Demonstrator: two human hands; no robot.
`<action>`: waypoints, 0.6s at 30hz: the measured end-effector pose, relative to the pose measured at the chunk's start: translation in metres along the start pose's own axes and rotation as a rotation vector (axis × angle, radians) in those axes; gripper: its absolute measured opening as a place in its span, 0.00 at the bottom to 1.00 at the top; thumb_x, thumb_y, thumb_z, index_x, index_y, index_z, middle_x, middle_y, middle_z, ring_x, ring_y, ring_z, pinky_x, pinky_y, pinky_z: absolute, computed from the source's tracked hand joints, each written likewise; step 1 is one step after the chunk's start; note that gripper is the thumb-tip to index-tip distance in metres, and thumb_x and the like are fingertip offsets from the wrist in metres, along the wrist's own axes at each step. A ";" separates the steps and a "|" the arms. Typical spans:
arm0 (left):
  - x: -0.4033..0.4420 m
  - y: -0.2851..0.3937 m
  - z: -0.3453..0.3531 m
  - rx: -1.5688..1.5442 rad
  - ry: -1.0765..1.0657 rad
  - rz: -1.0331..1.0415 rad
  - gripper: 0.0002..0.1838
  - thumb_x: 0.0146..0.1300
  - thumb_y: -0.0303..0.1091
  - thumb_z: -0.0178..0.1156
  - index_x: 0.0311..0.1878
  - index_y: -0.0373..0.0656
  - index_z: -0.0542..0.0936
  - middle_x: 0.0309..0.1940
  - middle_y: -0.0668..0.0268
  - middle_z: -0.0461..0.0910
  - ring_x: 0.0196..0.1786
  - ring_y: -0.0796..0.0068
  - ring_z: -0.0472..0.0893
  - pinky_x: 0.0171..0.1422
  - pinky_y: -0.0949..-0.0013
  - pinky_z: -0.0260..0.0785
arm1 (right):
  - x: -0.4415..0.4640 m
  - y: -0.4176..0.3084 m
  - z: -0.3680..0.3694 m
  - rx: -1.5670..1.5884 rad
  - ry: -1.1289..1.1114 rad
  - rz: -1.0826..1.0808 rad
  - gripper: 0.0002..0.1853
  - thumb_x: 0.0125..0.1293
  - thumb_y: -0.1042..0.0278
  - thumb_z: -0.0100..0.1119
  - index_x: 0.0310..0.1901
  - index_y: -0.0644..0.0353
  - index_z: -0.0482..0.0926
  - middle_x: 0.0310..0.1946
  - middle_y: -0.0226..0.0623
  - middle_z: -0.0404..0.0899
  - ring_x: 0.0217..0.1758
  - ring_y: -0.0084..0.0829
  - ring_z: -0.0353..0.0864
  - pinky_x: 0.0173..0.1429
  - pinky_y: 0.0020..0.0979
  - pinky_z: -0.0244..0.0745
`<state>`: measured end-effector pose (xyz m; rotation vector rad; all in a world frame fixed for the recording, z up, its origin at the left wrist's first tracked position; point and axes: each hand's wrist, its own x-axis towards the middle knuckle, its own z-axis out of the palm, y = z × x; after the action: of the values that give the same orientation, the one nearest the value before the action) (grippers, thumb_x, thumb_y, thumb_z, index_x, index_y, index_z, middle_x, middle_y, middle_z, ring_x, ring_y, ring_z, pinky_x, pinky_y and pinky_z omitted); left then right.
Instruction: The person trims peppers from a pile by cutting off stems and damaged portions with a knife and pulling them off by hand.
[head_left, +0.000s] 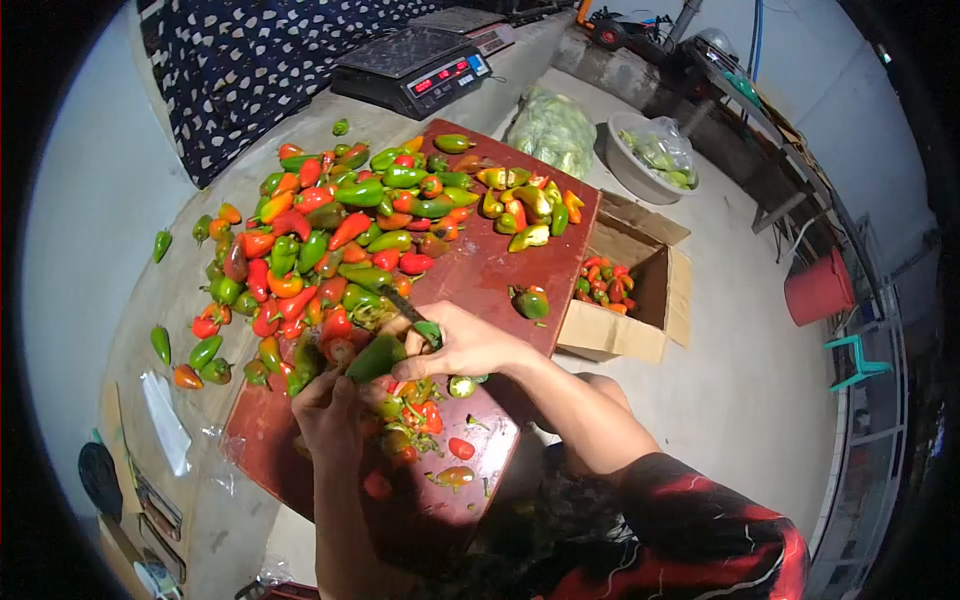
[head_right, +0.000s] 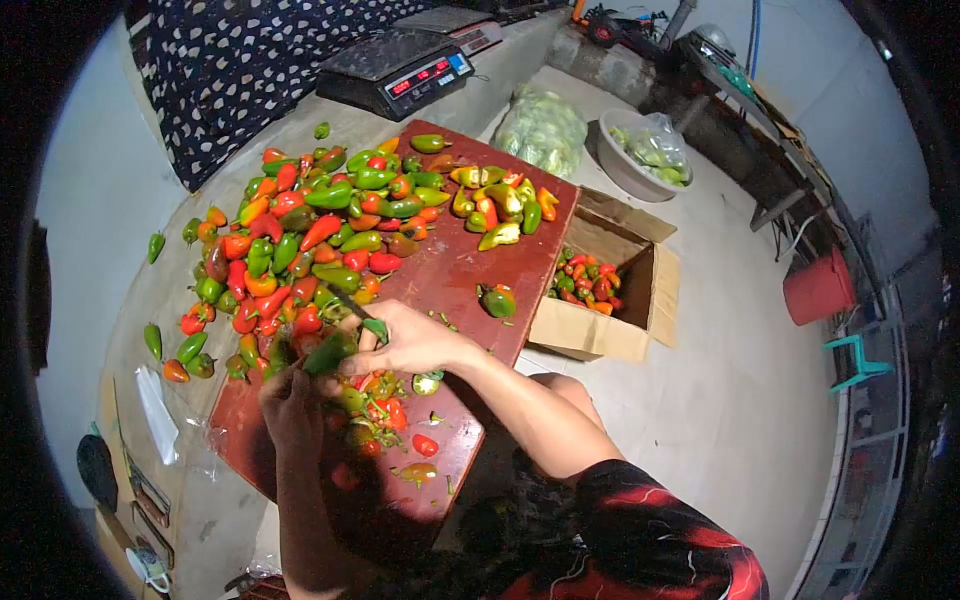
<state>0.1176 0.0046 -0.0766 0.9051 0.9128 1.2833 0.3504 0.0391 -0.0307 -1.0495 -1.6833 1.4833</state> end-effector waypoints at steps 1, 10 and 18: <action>-0.001 -0.001 -0.003 -0.017 -0.038 -0.029 0.15 0.73 0.29 0.56 0.54 0.24 0.77 0.38 0.53 0.84 0.38 0.65 0.86 0.44 0.64 0.82 | -0.002 0.002 -0.006 0.004 0.005 0.002 0.29 0.55 0.56 0.78 0.53 0.66 0.80 0.22 0.23 0.75 0.26 0.16 0.72 0.33 0.23 0.68; -0.002 0.007 0.005 0.152 -0.047 -0.027 0.09 0.72 0.26 0.58 0.47 0.28 0.80 0.35 0.58 0.84 0.36 0.70 0.85 0.43 0.66 0.80 | -0.078 -0.048 -0.135 -0.697 0.863 0.185 0.23 0.47 0.55 0.75 0.39 0.66 0.85 0.26 0.37 0.83 0.29 0.28 0.82 0.38 0.32 0.78; 0.000 0.005 -0.001 0.524 -0.022 -0.061 0.12 0.70 0.28 0.57 0.29 0.34 0.82 0.26 0.70 0.80 0.27 0.82 0.75 0.31 0.73 0.66 | -0.120 -0.019 -0.186 -0.798 1.384 0.320 0.17 0.58 0.64 0.71 0.43 0.68 0.83 0.36 0.55 0.86 0.43 0.50 0.87 0.49 0.41 0.79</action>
<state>0.1146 0.0046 -0.0725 1.2808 1.2791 0.9914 0.5656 0.0194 0.0198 -2.1089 -0.9721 -0.1052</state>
